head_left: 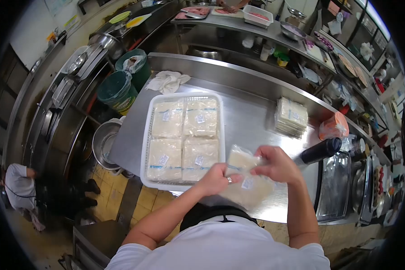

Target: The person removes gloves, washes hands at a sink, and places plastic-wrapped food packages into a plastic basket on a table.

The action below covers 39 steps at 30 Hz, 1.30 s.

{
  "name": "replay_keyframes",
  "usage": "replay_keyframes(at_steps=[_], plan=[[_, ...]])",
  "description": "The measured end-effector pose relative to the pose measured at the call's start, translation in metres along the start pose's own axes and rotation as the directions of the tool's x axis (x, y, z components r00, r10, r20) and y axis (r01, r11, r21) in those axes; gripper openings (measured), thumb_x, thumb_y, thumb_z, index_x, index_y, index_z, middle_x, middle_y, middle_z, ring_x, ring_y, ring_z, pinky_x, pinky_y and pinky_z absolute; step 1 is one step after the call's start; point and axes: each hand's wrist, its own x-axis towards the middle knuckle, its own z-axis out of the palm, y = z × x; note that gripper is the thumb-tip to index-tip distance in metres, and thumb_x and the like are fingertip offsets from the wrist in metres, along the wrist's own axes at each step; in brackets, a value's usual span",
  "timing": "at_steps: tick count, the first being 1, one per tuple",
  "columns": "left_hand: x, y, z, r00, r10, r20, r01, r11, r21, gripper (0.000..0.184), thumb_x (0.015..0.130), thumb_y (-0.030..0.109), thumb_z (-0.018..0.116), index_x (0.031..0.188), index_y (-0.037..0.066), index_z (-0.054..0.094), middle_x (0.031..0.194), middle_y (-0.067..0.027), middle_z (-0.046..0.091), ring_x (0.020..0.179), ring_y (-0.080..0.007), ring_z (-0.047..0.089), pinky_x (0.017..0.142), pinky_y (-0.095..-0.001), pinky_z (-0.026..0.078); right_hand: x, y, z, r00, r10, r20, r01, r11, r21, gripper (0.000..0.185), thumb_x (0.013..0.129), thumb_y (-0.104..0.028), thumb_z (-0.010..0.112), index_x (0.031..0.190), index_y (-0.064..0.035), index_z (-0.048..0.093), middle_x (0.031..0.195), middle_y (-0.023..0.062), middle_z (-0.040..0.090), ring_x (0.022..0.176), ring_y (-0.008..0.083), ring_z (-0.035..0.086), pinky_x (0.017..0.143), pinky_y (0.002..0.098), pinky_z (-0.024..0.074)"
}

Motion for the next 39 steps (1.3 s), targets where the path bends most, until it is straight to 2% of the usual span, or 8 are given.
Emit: replay_keyframes(at_steps=[6, 9, 13, 16, 19, 20, 24, 39], plan=[[-0.013, 0.001, -0.077, 0.92, 0.107, -0.378, -0.209, 0.947, -0.242, 0.058, 0.092, 0.023, 0.078, 0.137, -0.004, 0.054, 0.107, -0.0136, 0.074, 0.097, -0.0211, 0.071, 0.085, -0.0368, 0.056, 0.112, -0.026, 0.051, 0.956, -0.268, -0.117, 0.238, 0.946, -0.222, 0.039, 0.077, -0.015, 0.083, 0.11, 0.0017, 0.07, 0.103, 0.0173, 0.074, 0.098, 0.0272, 0.071, 0.086, 0.0376, 0.0549], [-0.013, -0.035, -0.127, 0.802, 0.092, -0.591, 0.286, 0.809, 0.514, 0.08, 0.088, 0.029, 0.08, 0.148, -0.003, 0.039, 0.111, -0.0237, 0.073, 0.103, -0.0376, 0.071, 0.09, -0.044, 0.055, 0.14, -0.011, 0.084, 0.95, -0.247, -0.19, 0.182, 0.934, -0.307, 0.042, 0.077, -0.017, 0.08, 0.113, 0.0021, 0.071, 0.115, 0.0237, 0.071, 0.109, 0.0387, 0.068, 0.095, 0.0434, 0.054], [-0.056, 0.027, -0.104, 0.744, 0.097, -0.661, 0.453, 0.654, 0.606, 0.081, 0.091, 0.028, 0.073, 0.153, -0.003, 0.032, 0.126, -0.0273, 0.066, 0.114, -0.0463, 0.065, 0.099, -0.048, 0.051, 0.138, -0.001, 0.114, 0.956, -0.209, -0.207, 0.155, 0.955, -0.252, 0.046, 0.08, -0.016, 0.078, 0.121, 0.0023, 0.068, 0.127, 0.025, 0.066, 0.12, 0.0385, 0.062, 0.103, 0.0431, 0.0497], [-0.052, -0.006, -0.128, 0.723, 0.377, -0.579, 0.246, 0.643, 0.725, 0.078, 0.093, 0.028, 0.069, 0.156, 0.0, 0.031, 0.141, -0.0269, 0.058, 0.131, -0.0439, 0.055, 0.111, -0.0487, 0.042, 0.15, 0.022, 0.149, 0.916, -0.358, -0.183, 0.295, 0.907, -0.299, 0.058, 0.084, -0.028, 0.078, 0.134, -0.0021, 0.062, 0.146, 0.0272, 0.052, 0.135, 0.044, 0.048, 0.11, 0.0502, 0.0426], [-0.044, -0.035, -0.148, 0.725, 0.496, -0.479, 0.369, 0.307, 0.877, 0.077, 0.095, 0.035, 0.065, 0.157, 0.003, 0.033, 0.158, -0.0263, 0.038, 0.148, -0.0424, 0.034, 0.121, -0.0547, 0.026, 0.154, 0.029, 0.186, 0.886, -0.456, -0.087, 0.31, 0.721, -0.62, 0.075, 0.089, -0.049, 0.071, 0.148, -0.0079, 0.05, 0.159, 0.0276, 0.034, 0.146, 0.0505, 0.032, 0.117, 0.0599, 0.0311], [-0.045, -0.049, -0.152, 0.739, 0.459, -0.494, 0.387, 0.311, 0.868, 0.077, 0.095, 0.037, 0.064, 0.157, 0.004, 0.033, 0.161, -0.0256, 0.033, 0.15, -0.0429, 0.028, 0.122, -0.0575, 0.022, 0.153, 0.042, 0.201, 0.947, -0.322, 0.007, 0.241, 0.694, -0.678, 0.086, 0.093, -0.066, 0.057, 0.157, -0.0113, 0.039, 0.165, 0.0274, 0.023, 0.15, 0.0541, 0.02, 0.118, 0.068, 0.0197], [-0.058, -0.075, -0.159, 0.771, 0.414, -0.484, 0.382, 0.308, 0.872, 0.079, 0.096, 0.044, 0.061, 0.159, 0.006, 0.032, 0.168, -0.0231, 0.019, 0.155, -0.0437, 0.016, 0.122, -0.0635, 0.013, 0.127, 0.049, 0.225, 0.962, -0.27, -0.047, 0.148, 0.655, -0.741, 0.089, 0.097, -0.072, 0.039, 0.16, -0.0104, 0.032, 0.165, 0.0319, 0.017, 0.151, 0.057, 0.015, 0.118, 0.0706, 0.0159], [-0.042, -0.07, -0.178, 0.8, 0.444, -0.404, 0.301, 0.287, 0.91, 0.066, 0.101, 0.042, 0.051, 0.157, 0.009, 0.038, 0.167, -0.019, 0.026, 0.155, -0.042, 0.018, 0.122, -0.0647, 0.011, 0.107, 0.024, 0.249, 0.974, -0.228, -0.009, 0.144, 0.642, -0.753, 0.085, 0.097, -0.067, 0.044, 0.16, -0.0111, 0.032, 0.167, 0.0263, 0.017, 0.154, 0.05, 0.013, 0.121, 0.0673, 0.0123]])
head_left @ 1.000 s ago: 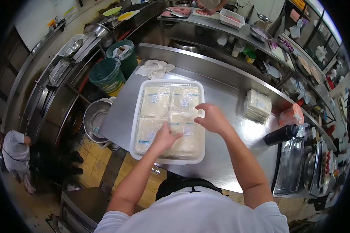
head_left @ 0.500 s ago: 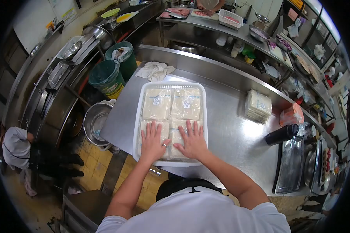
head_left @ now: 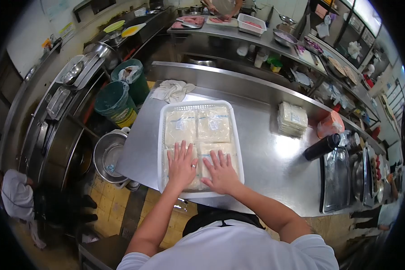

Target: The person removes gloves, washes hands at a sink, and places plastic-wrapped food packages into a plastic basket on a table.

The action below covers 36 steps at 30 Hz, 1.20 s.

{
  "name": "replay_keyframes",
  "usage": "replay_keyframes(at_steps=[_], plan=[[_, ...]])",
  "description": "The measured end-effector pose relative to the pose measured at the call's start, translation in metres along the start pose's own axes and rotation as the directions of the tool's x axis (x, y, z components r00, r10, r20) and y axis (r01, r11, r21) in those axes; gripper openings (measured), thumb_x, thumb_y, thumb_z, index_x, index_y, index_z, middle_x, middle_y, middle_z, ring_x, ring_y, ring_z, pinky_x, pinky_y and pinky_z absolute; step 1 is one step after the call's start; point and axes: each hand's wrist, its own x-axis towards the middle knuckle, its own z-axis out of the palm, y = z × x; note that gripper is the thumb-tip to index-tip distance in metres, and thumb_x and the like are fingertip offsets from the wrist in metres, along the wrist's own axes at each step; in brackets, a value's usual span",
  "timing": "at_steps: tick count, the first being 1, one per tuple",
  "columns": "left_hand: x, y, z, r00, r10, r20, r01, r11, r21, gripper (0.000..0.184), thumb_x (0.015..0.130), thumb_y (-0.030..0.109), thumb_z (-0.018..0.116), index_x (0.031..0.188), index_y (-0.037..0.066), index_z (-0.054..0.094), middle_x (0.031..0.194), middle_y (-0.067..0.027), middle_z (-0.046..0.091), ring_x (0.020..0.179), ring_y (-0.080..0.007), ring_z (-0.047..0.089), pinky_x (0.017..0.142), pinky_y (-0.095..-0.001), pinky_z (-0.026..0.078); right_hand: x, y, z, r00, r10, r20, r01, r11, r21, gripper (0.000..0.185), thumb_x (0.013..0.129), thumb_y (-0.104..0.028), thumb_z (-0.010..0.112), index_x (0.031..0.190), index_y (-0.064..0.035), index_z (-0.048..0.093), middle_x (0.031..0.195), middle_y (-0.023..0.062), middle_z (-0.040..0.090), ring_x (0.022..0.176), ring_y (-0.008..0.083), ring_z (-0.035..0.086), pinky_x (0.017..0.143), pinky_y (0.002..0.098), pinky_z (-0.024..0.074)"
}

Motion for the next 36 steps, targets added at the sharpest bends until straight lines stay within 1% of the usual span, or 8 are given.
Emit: replay_keyframes(at_steps=[6, 12, 16, 21, 24, 30, 31, 36], plan=[[0.021, 0.0, -0.004, 0.996, 0.02, 0.089, -0.018, 1.0, -0.023, 0.061, 0.102, 0.037, 0.05, 0.156, 0.009, 0.04, 0.166, -0.0194, 0.029, 0.154, -0.0421, 0.022, 0.122, -0.0655, 0.012, -0.007, 0.005, -0.01, 0.999, -0.002, -0.053, 0.005, 0.998, 0.057, 0.076, 0.1, -0.057, 0.049, 0.155, -0.0055, 0.039, 0.163, 0.0284, 0.026, 0.151, 0.049, 0.021, 0.122, 0.0642, 0.0169], [0.095, 0.009, 0.0, 0.994, 0.086, -0.071, -0.084, 0.996, 0.041, 0.062, 0.103, 0.038, 0.05, 0.157, 0.009, 0.039, 0.166, -0.02, 0.027, 0.154, -0.0426, 0.021, 0.122, -0.0658, 0.013, 0.034, 0.071, -0.03, 0.931, 0.265, -0.252, -0.099, 0.845, 0.525, 0.065, 0.099, -0.036, 0.063, 0.145, 0.0072, 0.045, 0.158, 0.0334, 0.031, 0.147, 0.0507, 0.029, 0.122, 0.0534, 0.0254], [0.128, -0.003, 0.007, 0.991, -0.129, -0.023, 0.13, 0.986, 0.103, 0.067, 0.102, 0.041, 0.051, 0.159, 0.012, 0.034, 0.169, -0.0188, 0.02, 0.156, -0.0412, 0.015, 0.122, -0.0657, 0.013, 0.11, 0.089, -0.031, 0.942, 0.211, -0.261, -0.085, 0.902, 0.422, 0.074, 0.099, -0.047, 0.057, 0.152, 0.0024, 0.039, 0.159, 0.0338, 0.029, 0.148, 0.0518, 0.026, 0.121, 0.0573, 0.0241], [0.125, -0.011, 0.017, 0.989, -0.147, -0.005, 0.147, 0.985, 0.095, 0.071, 0.101, 0.046, 0.052, 0.161, 0.015, 0.031, 0.171, -0.0157, 0.015, 0.157, -0.039, 0.012, 0.123, -0.0643, 0.012, 0.144, 0.091, -0.006, 0.986, 0.132, -0.101, -0.132, 0.991, 0.005, 0.081, 0.098, -0.065, 0.045, 0.162, -0.0176, 0.03, 0.167, 0.0281, 0.016, 0.153, 0.0521, 0.012, 0.124, 0.0582, 0.0141], [0.127, -0.013, 0.018, 0.988, -0.152, -0.014, 0.153, 0.984, 0.087, 0.072, 0.101, 0.047, 0.052, 0.161, 0.015, 0.031, 0.171, -0.0148, 0.014, 0.157, -0.0388, 0.011, 0.123, -0.064, 0.012, 0.145, 0.104, -0.002, 0.992, 0.064, -0.109, -0.061, 0.998, 0.025, 0.082, 0.096, -0.07, 0.043, 0.163, -0.0234, 0.029, 0.168, 0.026, 0.015, 0.154, 0.0507, 0.009, 0.124, 0.0603, 0.0092], [0.133, -0.005, 0.017, 0.979, -0.202, 0.016, 0.199, 0.974, 0.108, 0.07, 0.101, 0.047, 0.052, 0.16, 0.015, 0.033, 0.17, -0.0162, 0.017, 0.157, -0.0396, 0.011, 0.123, -0.0649, 0.009, 0.142, 0.103, 0.002, 0.986, 0.09, -0.14, -0.086, 0.996, 0.033, 0.083, 0.097, -0.07, 0.042, 0.162, -0.0186, 0.032, 0.168, 0.0268, 0.015, 0.154, 0.0516, 0.01, 0.124, 0.0602, 0.0081], [0.134, 0.004, 0.015, 0.976, -0.216, 0.028, 0.211, 0.971, 0.114, 0.07, 0.101, 0.047, 0.052, 0.16, 0.015, 0.034, 0.17, -0.0165, 0.017, 0.157, -0.0398, 0.012, 0.123, -0.0652, 0.008, 0.135, 0.104, -0.001, 0.972, 0.101, -0.21, -0.081, 0.992, 0.1, 0.081, 0.098, -0.064, 0.047, 0.158, -0.0089, 0.038, 0.165, 0.0291, 0.021, 0.152, 0.052, 0.017, 0.124, 0.0599, 0.0124], [0.114, 0.05, 0.019, 0.993, 0.039, 0.107, -0.048, 0.995, 0.083, 0.069, 0.101, 0.046, 0.053, 0.158, 0.012, 0.038, 0.168, -0.0196, 0.022, 0.156, -0.0416, 0.015, 0.122, -0.0659, 0.007, 0.065, 0.174, -0.005, 0.852, 0.282, -0.441, -0.045, 0.879, 0.475, 0.07, 0.096, -0.042, 0.067, 0.147, 0.0021, 0.046, 0.154, 0.0303, 0.039, 0.146, 0.0455, 0.034, 0.121, 0.0534, 0.0278]])
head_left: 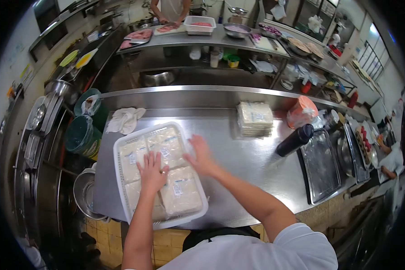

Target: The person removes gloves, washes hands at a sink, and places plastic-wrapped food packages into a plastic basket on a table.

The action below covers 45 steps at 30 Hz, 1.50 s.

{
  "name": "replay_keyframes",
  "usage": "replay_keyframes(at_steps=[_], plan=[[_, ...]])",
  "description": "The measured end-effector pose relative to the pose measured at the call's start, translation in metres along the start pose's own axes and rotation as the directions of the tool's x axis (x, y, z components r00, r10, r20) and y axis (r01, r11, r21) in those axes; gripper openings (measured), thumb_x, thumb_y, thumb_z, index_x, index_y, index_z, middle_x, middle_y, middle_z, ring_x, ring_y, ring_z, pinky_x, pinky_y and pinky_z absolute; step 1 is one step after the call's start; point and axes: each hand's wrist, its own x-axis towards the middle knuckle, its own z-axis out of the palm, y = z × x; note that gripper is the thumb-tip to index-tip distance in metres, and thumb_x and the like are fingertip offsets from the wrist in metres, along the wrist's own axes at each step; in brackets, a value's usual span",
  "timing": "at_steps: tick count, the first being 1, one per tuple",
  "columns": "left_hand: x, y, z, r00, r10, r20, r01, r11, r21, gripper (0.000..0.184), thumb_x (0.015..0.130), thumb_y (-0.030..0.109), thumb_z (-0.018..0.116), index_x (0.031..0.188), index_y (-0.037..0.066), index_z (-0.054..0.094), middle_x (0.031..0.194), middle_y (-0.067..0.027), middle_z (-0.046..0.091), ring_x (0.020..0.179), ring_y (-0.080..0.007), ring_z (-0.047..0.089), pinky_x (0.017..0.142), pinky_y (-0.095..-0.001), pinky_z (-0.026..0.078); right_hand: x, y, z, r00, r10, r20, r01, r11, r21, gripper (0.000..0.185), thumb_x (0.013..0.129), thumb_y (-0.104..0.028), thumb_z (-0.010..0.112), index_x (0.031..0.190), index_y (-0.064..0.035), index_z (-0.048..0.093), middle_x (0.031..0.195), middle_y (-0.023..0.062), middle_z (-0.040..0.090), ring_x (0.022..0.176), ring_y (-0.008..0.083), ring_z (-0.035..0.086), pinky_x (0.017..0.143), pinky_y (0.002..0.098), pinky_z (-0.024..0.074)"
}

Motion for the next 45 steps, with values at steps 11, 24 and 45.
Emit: replay_keyframes(at_steps=[11, 24, 45], plan=[[-0.034, 0.126, -0.009, 0.938, 0.047, -0.345, -0.242, 0.8, -0.549, 0.039, 0.088, 0.008, 0.073, 0.125, 0.001, 0.066, 0.133, -0.0204, 0.064, 0.126, -0.039, 0.057, 0.109, -0.0477, 0.043, 0.029, 0.269, -0.235, 0.648, 0.602, -0.466, -0.734, 0.657, -0.173, 0.052, 0.083, -0.033, 0.075, 0.109, 0.0123, 0.067, 0.112, 0.0324, 0.068, 0.108, 0.0471, 0.065, 0.099, 0.0509, 0.0503], [-0.016, 0.268, 0.052, 0.973, 0.228, -0.035, -0.176, 0.635, -0.752, 0.03, 0.09, 0.009, 0.073, 0.12, 0.005, 0.07, 0.119, -0.0147, 0.071, 0.11, -0.03, 0.066, 0.097, -0.0399, 0.051, 0.025, 0.285, -0.247, 0.488, 0.82, -0.297, -0.871, 0.478, -0.113, 0.057, 0.079, -0.045, 0.083, 0.104, 0.0053, 0.072, 0.106, 0.029, 0.072, 0.101, 0.0443, 0.07, 0.089, 0.0495, 0.0552], [0.246, 0.339, 0.138, 0.909, 0.047, 0.415, 0.248, 0.738, -0.628, 0.052, 0.087, 0.031, 0.081, 0.119, -0.007, 0.065, 0.109, -0.018, 0.073, 0.097, -0.0257, 0.07, 0.084, -0.0384, 0.055, -0.038, 0.271, -0.211, 0.46, 0.883, 0.097, -0.68, 0.28, 0.678, 0.043, 0.085, -0.015, 0.079, 0.115, 0.0119, 0.064, 0.105, 0.0161, 0.072, 0.087, 0.0232, 0.07, 0.073, 0.0378, 0.057]])
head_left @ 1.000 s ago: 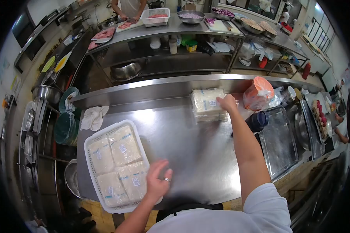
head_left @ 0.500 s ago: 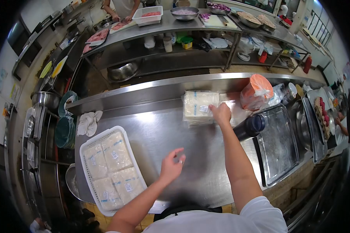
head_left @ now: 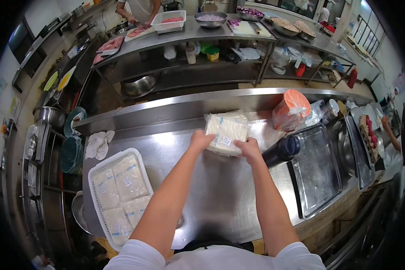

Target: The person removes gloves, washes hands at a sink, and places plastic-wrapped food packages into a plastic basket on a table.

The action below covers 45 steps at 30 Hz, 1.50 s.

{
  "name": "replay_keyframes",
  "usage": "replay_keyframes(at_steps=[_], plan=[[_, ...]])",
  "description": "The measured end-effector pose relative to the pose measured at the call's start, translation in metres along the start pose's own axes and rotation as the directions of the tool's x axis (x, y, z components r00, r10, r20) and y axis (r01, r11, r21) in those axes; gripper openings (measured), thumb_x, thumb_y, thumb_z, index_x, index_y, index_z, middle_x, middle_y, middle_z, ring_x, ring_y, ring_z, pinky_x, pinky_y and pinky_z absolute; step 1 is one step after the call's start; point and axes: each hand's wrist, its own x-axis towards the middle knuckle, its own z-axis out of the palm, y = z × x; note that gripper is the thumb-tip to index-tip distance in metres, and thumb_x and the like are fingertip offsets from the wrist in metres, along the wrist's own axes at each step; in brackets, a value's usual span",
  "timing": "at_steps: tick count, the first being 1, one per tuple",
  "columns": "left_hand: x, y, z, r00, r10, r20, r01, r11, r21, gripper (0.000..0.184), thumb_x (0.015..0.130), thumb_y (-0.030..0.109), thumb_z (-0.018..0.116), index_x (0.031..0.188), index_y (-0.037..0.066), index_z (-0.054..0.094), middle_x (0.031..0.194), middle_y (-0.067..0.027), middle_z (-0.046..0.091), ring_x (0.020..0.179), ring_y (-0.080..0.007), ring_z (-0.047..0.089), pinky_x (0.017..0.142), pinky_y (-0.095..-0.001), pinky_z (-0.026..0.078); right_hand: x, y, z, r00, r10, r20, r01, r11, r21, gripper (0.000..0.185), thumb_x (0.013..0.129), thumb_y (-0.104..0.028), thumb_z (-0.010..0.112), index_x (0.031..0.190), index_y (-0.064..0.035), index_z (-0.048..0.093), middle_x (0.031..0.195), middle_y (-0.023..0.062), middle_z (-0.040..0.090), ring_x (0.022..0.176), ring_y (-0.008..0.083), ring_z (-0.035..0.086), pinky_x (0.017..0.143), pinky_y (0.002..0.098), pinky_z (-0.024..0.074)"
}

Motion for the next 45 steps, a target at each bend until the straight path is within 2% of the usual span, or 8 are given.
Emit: replay_keyframes(at_steps=[5, 10, 16, 21, 22, 27, 31, 45], plan=[[-0.102, -0.068, 0.009, 0.968, -0.118, 0.22, 0.176, 0.949, -0.263, 0.041, 0.087, 0.024, 0.082, 0.114, -0.004, 0.07, 0.105, -0.0132, 0.074, 0.088, -0.0199, 0.07, 0.075, -0.0375, 0.055, -0.075, 0.055, -0.022, 0.99, -0.034, 0.14, 0.051, 0.991, -0.127, 0.035, 0.084, -0.011, 0.077, 0.111, 0.0094, 0.069, 0.103, 0.0166, 0.074, 0.088, 0.0231, 0.071, 0.076, 0.0374, 0.057], [-0.201, -0.138, 0.028, 0.917, -0.152, 0.369, 0.112, 0.986, 0.127, 0.047, 0.084, 0.034, 0.082, 0.11, -0.003, 0.072, 0.103, -0.0178, 0.075, 0.09, -0.0239, 0.072, 0.079, -0.0377, 0.056, -0.168, 0.105, -0.028, 0.987, 0.068, 0.143, 0.016, 0.856, -0.517, 0.036, 0.082, -0.014, 0.078, 0.112, 0.0053, 0.069, 0.1, 0.0144, 0.074, 0.088, 0.0228, 0.07, 0.08, 0.0369, 0.0554], [-0.224, -0.143, 0.036, 0.919, -0.189, 0.347, 0.291, 0.918, -0.271, 0.049, 0.082, 0.034, 0.082, 0.114, -0.002, 0.072, 0.106, -0.0228, 0.075, 0.097, -0.0362, 0.073, 0.086, -0.0432, 0.055, -0.205, 0.119, -0.03, 0.986, 0.13, 0.106, -0.053, 0.842, -0.537, 0.042, 0.078, -0.024, 0.08, 0.106, 0.0061, 0.067, 0.098, 0.0233, 0.072, 0.088, 0.0335, 0.07, 0.081, 0.0394, 0.0557], [-0.285, -0.131, 0.026, 0.993, 0.116, -0.008, -0.108, 0.949, 0.296, 0.046, 0.079, 0.034, 0.085, 0.106, 0.0, 0.072, 0.102, -0.0218, 0.074, 0.096, -0.038, 0.072, 0.086, -0.0471, 0.055, -0.246, 0.122, -0.021, 0.988, -0.139, 0.063, 0.129, 0.538, -0.833, 0.043, 0.078, -0.023, 0.077, 0.109, 0.006, 0.067, 0.103, 0.0268, 0.071, 0.093, 0.0425, 0.07, 0.086, 0.0451, 0.0555], [-0.298, -0.134, 0.03, 0.941, 0.3, -0.156, -0.21, 0.881, 0.424, 0.045, 0.078, 0.035, 0.085, 0.104, 0.0, 0.072, 0.101, -0.021, 0.074, 0.096, -0.0374, 0.072, 0.086, -0.047, 0.055, -0.254, 0.126, -0.017, 0.977, -0.208, 0.052, 0.158, 0.533, -0.832, 0.043, 0.078, -0.022, 0.076, 0.109, 0.0057, 0.067, 0.101, 0.0267, 0.071, 0.093, 0.0434, 0.07, 0.087, 0.0459, 0.0553], [-0.314, -0.128, 0.022, 0.996, -0.09, 0.0, 0.088, 0.975, 0.205, 0.047, 0.077, 0.04, 0.085, 0.101, 0.002, 0.073, 0.1, -0.0194, 0.075, 0.097, -0.0348, 0.072, 0.086, -0.0427, 0.056, -0.265, 0.142, -0.006, 0.942, -0.332, -0.051, 0.17, 0.603, -0.779, 0.039, 0.079, -0.019, 0.077, 0.107, 0.0063, 0.068, 0.091, 0.0227, 0.072, 0.086, 0.0387, 0.071, 0.081, 0.0443, 0.0561], [-0.295, -0.165, 0.032, 0.921, -0.247, 0.301, 0.278, 0.959, -0.063, 0.047, 0.077, 0.039, 0.084, 0.102, 0.001, 0.073, 0.101, -0.0204, 0.075, 0.096, -0.0326, 0.073, 0.084, -0.04, 0.056, -0.248, 0.15, -0.016, 0.996, 0.085, -0.028, -0.088, 0.877, -0.472, 0.033, 0.081, -0.017, 0.079, 0.102, 0.0067, 0.069, 0.089, 0.014, 0.072, 0.077, 0.0232, 0.068, 0.071, 0.0354, 0.055], [-0.372, -0.149, -0.126, 0.984, -0.028, -0.174, -0.094, 0.75, -0.655, 0.04, 0.091, 0.012, 0.077, 0.123, -0.003, 0.058, 0.09, -0.0112, 0.072, 0.078, -0.0133, 0.067, 0.068, -0.0296, 0.054, -0.31, -0.002, 0.106, 0.937, -0.019, 0.349, 0.019, 1.0, 0.005, 0.038, 0.085, 0.0, 0.069, 0.12, 0.0006, 0.053, 0.095, 0.0121, 0.071, 0.08, 0.0185, 0.069, 0.066, 0.0293, 0.0539]])
